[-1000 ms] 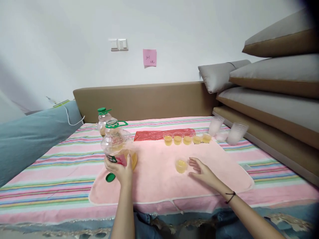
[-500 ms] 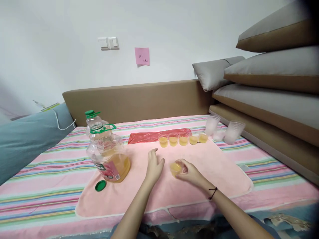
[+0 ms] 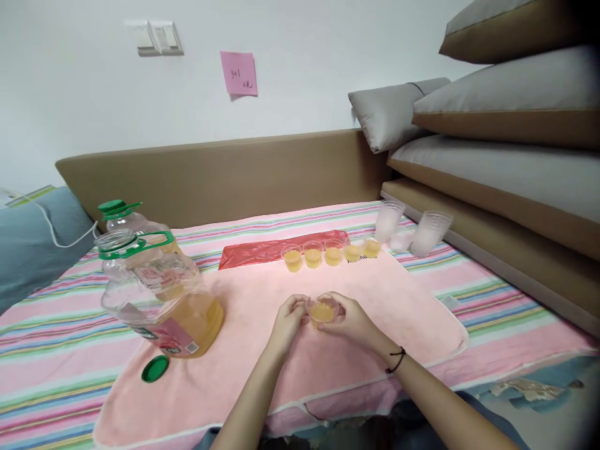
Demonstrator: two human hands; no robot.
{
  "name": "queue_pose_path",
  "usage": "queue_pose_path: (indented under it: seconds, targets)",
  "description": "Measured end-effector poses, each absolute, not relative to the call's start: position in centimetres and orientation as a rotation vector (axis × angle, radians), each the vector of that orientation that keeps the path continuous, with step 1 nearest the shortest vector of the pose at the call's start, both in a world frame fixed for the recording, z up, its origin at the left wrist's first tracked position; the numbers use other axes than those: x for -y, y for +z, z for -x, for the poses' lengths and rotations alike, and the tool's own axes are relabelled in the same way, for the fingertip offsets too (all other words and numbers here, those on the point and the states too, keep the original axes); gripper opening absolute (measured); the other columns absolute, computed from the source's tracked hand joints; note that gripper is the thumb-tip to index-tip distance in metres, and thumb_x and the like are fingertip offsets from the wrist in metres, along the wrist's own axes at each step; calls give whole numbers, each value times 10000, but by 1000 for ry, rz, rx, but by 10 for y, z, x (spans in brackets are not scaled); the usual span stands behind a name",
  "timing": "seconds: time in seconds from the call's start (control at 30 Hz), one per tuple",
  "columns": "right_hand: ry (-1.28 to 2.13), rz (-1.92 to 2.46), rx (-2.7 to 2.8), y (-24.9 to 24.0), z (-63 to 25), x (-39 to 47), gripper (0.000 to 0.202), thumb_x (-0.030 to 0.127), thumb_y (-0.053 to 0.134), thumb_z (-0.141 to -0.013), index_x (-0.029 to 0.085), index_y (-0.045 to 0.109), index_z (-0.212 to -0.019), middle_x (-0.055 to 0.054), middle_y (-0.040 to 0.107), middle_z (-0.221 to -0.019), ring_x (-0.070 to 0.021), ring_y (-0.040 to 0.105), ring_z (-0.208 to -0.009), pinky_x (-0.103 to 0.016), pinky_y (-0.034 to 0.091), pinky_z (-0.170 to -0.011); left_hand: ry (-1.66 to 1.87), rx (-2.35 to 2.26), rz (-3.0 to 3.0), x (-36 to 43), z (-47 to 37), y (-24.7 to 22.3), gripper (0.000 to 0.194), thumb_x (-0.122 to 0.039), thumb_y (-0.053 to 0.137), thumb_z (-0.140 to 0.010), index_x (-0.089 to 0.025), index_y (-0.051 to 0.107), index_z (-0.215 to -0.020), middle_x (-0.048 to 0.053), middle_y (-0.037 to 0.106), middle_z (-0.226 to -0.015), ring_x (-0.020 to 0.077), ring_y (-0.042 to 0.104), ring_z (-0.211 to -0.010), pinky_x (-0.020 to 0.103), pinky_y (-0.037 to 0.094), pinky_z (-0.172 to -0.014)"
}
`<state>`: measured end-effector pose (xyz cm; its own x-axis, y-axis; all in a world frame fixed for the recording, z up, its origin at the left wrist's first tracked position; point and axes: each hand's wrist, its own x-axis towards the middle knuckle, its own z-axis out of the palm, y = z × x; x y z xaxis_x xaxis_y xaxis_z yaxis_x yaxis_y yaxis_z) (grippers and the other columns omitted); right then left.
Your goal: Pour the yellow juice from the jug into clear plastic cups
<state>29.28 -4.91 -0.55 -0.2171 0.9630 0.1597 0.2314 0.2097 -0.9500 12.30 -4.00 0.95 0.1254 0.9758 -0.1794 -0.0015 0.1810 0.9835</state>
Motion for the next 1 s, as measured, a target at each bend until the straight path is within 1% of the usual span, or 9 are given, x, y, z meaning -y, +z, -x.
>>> queue_pose_path:
  seconds: [0.1, 0.2, 0.37, 0.53, 0.7, 0.77, 0.83, 0.9, 1.0]
  targets:
    - [1069, 1165, 1575, 0, -298, 50, 447, 272, 768, -643, 179, 633, -1059, -81, 688, -1110, -239, 642, -1007, -350, 522, -836, 1021, -1195, -1154, 39, -123, 6, 273, -357, 584, -688, -192, 620, -902, 40, 678, -925, 167, 643, -827, 285, 492, -747]
    - [1045, 1173, 1518, 2, -307, 49, 466, 287, 772, -642, 184, 632, -1075, -91, 675, -1152, -253, 629, -1064, -376, 517, -877, 1057, -1250, -1212, 34, -124, -6, 273, -317, 561, -689, -195, 614, -926, 57, 671, -996, 173, 645, -846, 299, 494, -765]
    - [1034, 1214, 1356, -2, -336, 42, 526, 317, 800, -588, 181, 627, -1066, -113, 672, -1170, -272, 642, -1063, -395, 524, -888, 1026, -1351, -1389, 25, -124, -24, 222, -238, 533, -690, -176, 610, -889, 57, 666, -897, 187, 622, -820, 327, 483, -788]
    - [858, 1329, 1306, -2, -385, 24, 541, 368, 802, -581, 194, 634, -1064, -112, 672, -1180, -270, 642, -1052, -409, 504, -919, 967, -1380, -1636, 32, -126, -19, 217, -175, 517, -705, -187, 617, -896, 48, 642, -868, 203, 595, -803, 351, 462, -800]
    - [722, 1440, 1267, 4, -438, -3, 515, 380, 816, -562, 180, 671, -1014, -127, 672, -1168, -289, 634, -1021, -437, 481, -915, 852, -1408, -1949, 41, -138, -12, 240, -137, 485, -776, -180, 631, -962, 87, 660, -936, 256, 581, -952, 387, 438, -855]
    - [679, 1471, 1240, 6, -454, -14, 538, 395, 820, -549, 174, 675, -1018, -127, 672, -1162, -290, 628, -1016, -450, 474, -919, 746, -1435, -2210, 40, -143, -15, 253, -117, 432, -826, -172, 627, -976, 91, 664, -943, 252, 574, -945, 370, 445, -824]
    - [650, 1492, 1213, 6, -467, -25, 549, 407, 822, -536, 178, 676, -1013, -115, 679, -1141, -288, 626, -1011, -460, 474, -920, 636, -1439, -2470, 39, -147, -20, 260, -88, 403, -844, -172, 629, -940, 84, 664, -943, 244, 564, -907, 355, 445, -783]
    - [644, 1497, 1188, 3, -476, -36, 547, 422, 819, -526, 181, 676, -995, -103, 690, -1101, -283, 631, -996, -457, 485, -909, 540, -1441, -2671, 38, -149, -27, 255, -62, 407, -840, -172, 629, -901, 78, 658, -954, 241, 551, -875, 347, 436, -745]
    - [659, 1490, 1152, -4, -482, -48, 574, 432, 819, -516, 165, 671, -1002, -111, 692, -1083, -283, 638, -982, -438, 503, -884, 451, -1455, -2845, 38, -150, -35, 247, -41, 435, -828, -179, 626, -902, 65, 648, -957, 236, 543, -848, 337, 416, -696]
